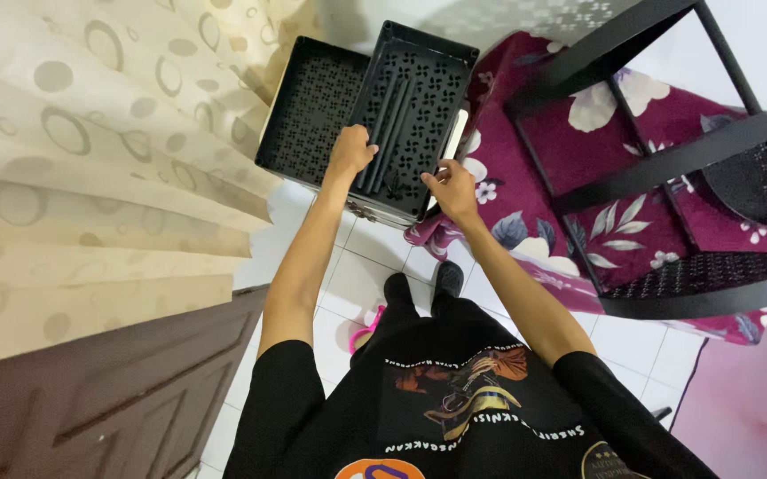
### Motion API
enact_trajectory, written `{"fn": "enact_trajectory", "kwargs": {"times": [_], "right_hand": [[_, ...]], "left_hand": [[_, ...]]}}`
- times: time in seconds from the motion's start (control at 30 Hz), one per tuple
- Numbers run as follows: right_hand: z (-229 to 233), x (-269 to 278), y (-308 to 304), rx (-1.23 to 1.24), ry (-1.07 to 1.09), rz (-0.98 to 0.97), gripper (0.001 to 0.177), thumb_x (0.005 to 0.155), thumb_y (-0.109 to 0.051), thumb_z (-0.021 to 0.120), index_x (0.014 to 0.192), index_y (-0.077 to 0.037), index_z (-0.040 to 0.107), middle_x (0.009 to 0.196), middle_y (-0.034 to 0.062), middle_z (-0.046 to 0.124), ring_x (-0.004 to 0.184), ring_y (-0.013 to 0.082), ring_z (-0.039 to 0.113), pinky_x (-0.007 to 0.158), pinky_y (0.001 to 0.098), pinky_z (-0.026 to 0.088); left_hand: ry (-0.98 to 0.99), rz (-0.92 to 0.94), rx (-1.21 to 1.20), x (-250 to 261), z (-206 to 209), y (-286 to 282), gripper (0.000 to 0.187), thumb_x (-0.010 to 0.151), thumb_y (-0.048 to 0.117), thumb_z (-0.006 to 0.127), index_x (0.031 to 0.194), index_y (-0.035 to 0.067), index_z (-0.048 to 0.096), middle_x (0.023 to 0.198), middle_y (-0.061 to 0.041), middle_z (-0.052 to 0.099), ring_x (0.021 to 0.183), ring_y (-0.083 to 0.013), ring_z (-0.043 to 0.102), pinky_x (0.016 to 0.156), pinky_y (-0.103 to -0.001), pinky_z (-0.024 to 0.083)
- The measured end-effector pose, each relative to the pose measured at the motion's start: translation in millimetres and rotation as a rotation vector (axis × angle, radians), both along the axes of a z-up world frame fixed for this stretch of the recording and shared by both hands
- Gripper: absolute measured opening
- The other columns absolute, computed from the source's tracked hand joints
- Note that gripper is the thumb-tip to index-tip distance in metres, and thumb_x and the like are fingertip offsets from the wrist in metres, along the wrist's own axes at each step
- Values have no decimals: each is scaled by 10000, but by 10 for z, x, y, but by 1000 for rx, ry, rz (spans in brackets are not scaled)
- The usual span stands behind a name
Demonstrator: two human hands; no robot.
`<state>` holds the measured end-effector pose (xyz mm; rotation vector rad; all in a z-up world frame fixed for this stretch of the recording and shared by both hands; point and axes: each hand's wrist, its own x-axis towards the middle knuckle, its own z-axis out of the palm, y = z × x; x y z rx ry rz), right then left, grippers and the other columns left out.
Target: The person assembles a black plastic shelving unit by inserting vertical poles into perforated trays and stacking them on a floral tablecloth. They repeatedly pick up trays and poles, align the holes, and press the poles into place, building the unit layer by layer.
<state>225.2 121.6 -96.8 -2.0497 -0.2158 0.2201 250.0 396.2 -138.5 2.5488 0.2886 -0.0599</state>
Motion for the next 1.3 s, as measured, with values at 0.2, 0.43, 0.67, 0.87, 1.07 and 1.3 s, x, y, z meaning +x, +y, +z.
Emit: {"fn": "enact_trajectory", "kwargs": {"times": [0.2, 0.43, 0.67, 0.87, 1.07, 1.3], "right_hand": [[3, -55, 68, 92, 75, -60, 425, 886, -161, 785, 1200, 90, 648, 813, 123, 731, 606, 146, 684, 525, 280, 544], [-24, -72, 79, 141, 118, -87, 444, 894, -117, 765, 1236, 116, 606, 831, 129, 715, 591, 143, 688, 503, 276, 560], [-39, -93, 66, 155, 124, -80, 437, 918, -136, 764, 1242, 112, 608, 839, 129, 715, 600, 132, 685, 518, 269, 572], [41, -101, 68, 136, 130, -64, 435, 941, -166, 767, 1241, 107, 612, 829, 114, 720, 601, 130, 686, 520, 263, 554], [26, -161, 41, 173, 128, -58, 441, 950, -185, 766, 1236, 113, 610, 829, 118, 718, 609, 125, 689, 518, 260, 555], [-17, -125, 18, 166, 94, -26, 439, 951, -197, 766, 1218, 114, 606, 830, 136, 720, 609, 142, 700, 520, 266, 561]], "left_hand": [[-177, -28, 136, -135, 417, -499, 577, 745, 303, 903, 1140, 35, 579, 1175, -173, 575, 1119, -393, 598, 822, -481, 565], [-262, -52, 172, 12, 404, -372, 516, 794, 172, 858, 1204, 26, 583, 1199, -195, 528, 1091, -411, 581, 792, -459, 581], [-431, -72, 255, 333, 300, -272, 495, 836, 213, 832, 1209, -25, 610, 1236, -236, 523, 1122, -428, 570, 816, -448, 577], [-592, -368, 66, -296, 429, -572, 216, 896, 192, 756, 1043, 45, 695, 1219, -189, 586, 1123, -375, 587, 868, -477, 543], [-392, -442, -43, -879, 457, -748, 154, 929, 170, 723, 878, 25, 736, 986, -132, 648, 1013, -351, 618, 830, -441, 547], [-267, -428, 84, -861, 472, -681, 200, 932, 207, 743, 865, 20, 760, 912, -132, 658, 956, -336, 628, 808, -474, 527]]}}
